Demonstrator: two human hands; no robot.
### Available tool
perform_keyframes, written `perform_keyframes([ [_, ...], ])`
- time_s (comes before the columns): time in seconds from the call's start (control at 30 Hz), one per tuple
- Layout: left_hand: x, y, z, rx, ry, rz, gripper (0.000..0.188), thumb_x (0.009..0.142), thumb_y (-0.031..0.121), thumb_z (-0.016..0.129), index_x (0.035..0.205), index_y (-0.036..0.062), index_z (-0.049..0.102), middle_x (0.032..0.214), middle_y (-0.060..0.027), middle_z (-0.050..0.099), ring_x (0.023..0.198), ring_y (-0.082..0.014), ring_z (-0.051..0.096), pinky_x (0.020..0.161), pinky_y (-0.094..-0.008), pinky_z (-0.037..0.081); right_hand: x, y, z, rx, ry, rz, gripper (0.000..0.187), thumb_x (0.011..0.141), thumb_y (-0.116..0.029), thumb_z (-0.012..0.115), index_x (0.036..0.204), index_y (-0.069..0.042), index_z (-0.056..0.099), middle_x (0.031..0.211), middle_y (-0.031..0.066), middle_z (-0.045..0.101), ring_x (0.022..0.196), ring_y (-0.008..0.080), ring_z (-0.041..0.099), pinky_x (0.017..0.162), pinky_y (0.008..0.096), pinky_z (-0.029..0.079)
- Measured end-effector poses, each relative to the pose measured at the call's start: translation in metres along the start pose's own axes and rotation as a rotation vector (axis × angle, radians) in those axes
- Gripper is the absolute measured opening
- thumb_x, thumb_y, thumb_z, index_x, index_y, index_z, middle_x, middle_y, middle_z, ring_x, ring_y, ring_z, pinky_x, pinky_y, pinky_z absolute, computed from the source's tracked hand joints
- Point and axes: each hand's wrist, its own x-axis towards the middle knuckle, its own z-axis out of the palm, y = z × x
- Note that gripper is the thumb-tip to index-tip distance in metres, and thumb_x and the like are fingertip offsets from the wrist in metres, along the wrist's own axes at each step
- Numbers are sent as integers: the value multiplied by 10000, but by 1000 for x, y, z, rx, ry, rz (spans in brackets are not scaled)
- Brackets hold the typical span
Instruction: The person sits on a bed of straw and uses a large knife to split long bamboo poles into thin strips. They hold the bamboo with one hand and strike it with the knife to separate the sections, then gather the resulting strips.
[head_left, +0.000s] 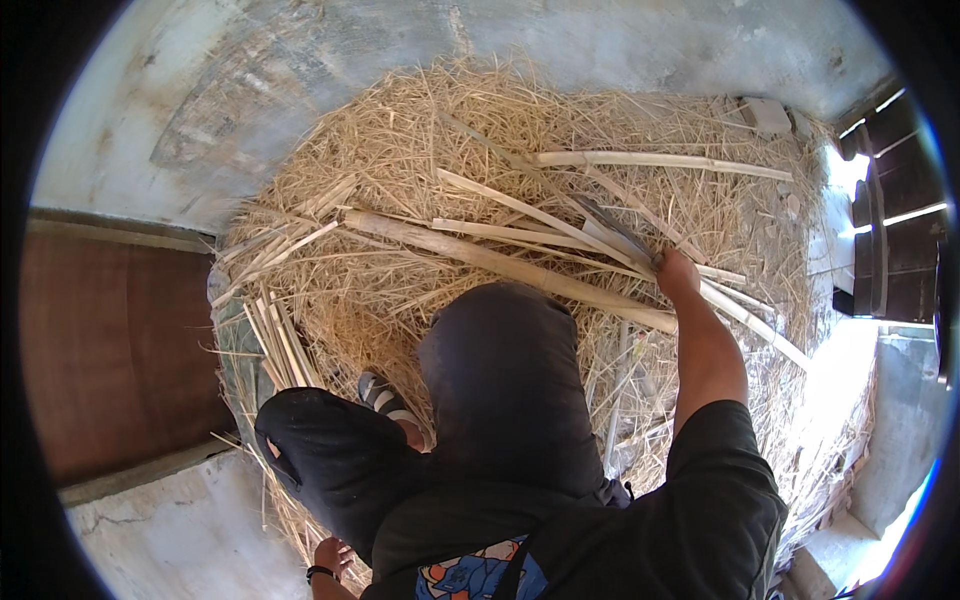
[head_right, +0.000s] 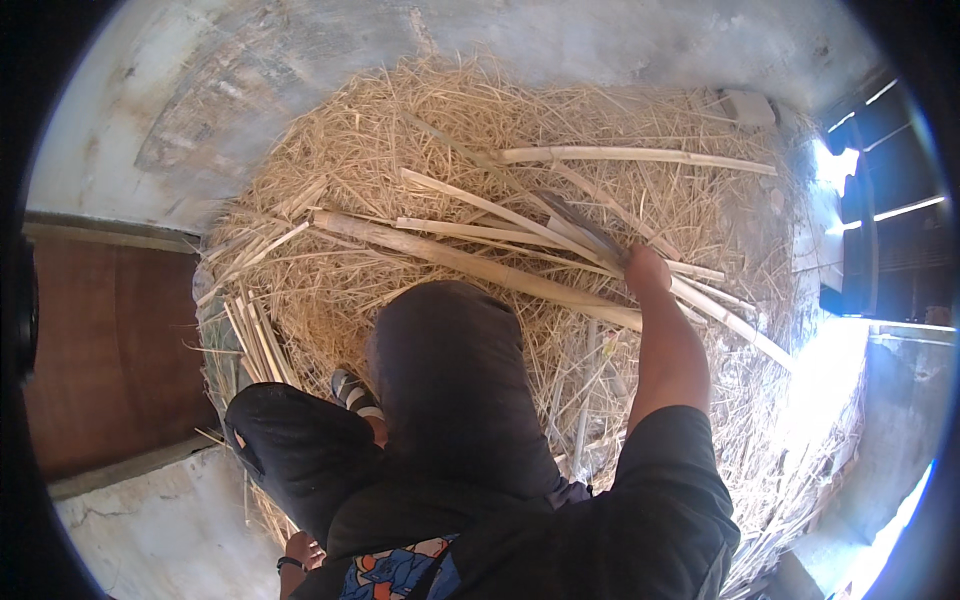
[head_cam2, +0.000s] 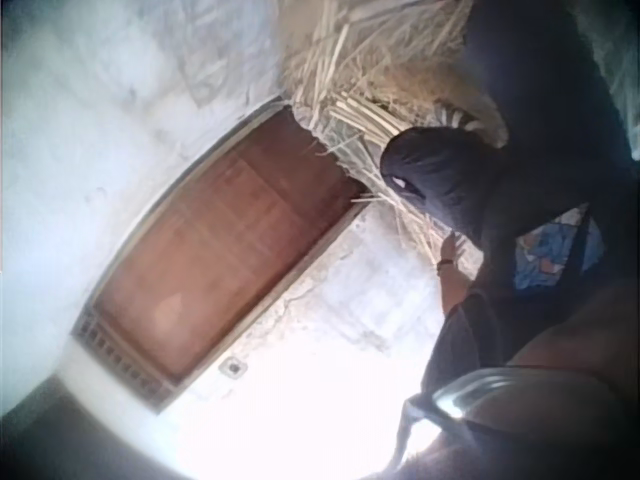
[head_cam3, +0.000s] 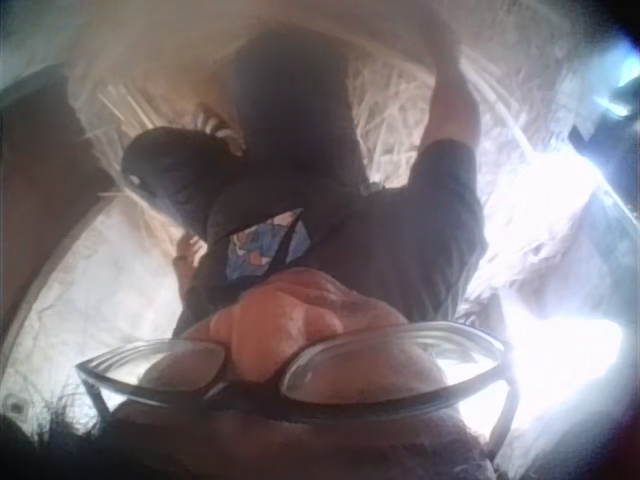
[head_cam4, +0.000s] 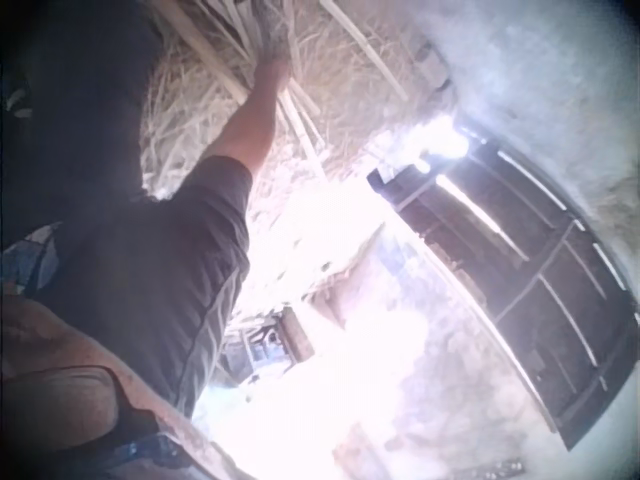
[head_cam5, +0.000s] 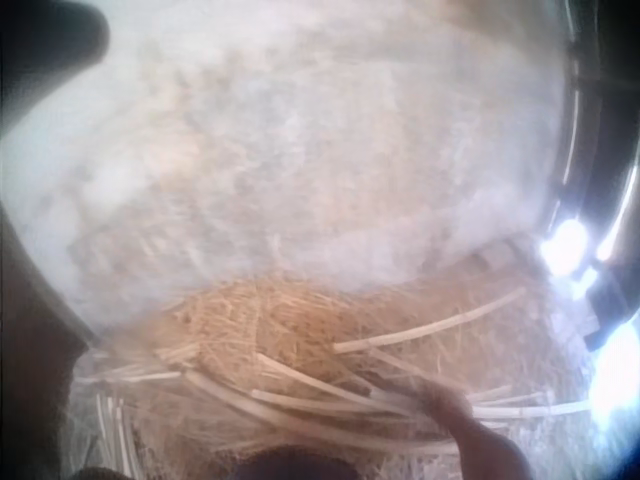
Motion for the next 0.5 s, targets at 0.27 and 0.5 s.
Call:
perform_keyframes([
  [0.27, 44, -22, 0, 137, 114, 320, 244, 1020, 286, 521, 1042, 50, 580, 927, -84, 651, 688, -222, 669, 517, -345, 533, -19, 1, -34, -65, 112, 8, 243, 921, -123, 560, 1144, -146, 653, 1080, 182, 715, 1003, 389, 692, 866, 504, 545],
  [0.5, 61, 48, 7, -361, 222, 446, 282, 1015, 320, 568, 1102, 53, 585, 968, -74, 685, 699, -199, 676, 534, -325, 533, -11, -6, -181, 59, 621, -116, 307, 864, -254, 692, 1141, -125, 669, 1023, 224, 704, 946, 421, 682, 814, 522, 537],
])
